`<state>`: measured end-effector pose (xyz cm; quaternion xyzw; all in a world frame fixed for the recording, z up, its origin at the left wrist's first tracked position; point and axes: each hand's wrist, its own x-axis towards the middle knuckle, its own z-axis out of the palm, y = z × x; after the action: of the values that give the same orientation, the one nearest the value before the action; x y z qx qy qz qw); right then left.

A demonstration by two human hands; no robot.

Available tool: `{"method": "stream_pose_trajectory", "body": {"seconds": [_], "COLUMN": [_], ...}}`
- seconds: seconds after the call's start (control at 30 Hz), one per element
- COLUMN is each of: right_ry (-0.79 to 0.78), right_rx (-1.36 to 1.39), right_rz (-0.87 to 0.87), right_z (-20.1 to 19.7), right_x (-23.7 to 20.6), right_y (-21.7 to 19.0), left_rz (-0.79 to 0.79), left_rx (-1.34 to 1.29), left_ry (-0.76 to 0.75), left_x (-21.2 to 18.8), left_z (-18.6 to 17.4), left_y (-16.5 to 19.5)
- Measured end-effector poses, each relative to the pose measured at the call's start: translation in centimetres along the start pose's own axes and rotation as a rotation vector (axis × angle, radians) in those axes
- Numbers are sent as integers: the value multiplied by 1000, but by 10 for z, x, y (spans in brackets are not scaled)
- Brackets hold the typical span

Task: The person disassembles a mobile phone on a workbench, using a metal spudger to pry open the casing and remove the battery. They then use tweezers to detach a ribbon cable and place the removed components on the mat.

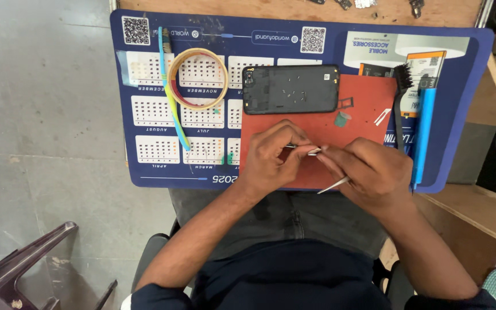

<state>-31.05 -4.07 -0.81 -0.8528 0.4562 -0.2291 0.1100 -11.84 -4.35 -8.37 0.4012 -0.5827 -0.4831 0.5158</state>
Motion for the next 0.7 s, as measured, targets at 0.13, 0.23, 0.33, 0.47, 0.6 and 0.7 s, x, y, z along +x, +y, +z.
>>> {"method": "stream_pose_trajectory", "body": {"seconds": [0.13,0.23,0.33,0.47,0.6,0.7], "right_ry": [43,-5,-58,-84,55,22], "right_rx": [-101,-157,-224,-141,169,312], "right_rz": [-89,-134,-180,-53,241,527], "right_z": [5,5,6,7,-1,-2], "right_x": [-1,-2,-6,-14,-19,-15], "right_y": [-1,0,2,6,31,65], "left_rz": [2,-2,10,8,17,-9], "left_rx": [-11,-24,-23,-10,-1,-40], "left_ry": [2,-8,-6,-4,11,-2], "left_x": [0,0,0,0,-1,-2], "left_z": [0,1,1,1,1,1], "left_y": [0,0,0,-1,-1,0]}}
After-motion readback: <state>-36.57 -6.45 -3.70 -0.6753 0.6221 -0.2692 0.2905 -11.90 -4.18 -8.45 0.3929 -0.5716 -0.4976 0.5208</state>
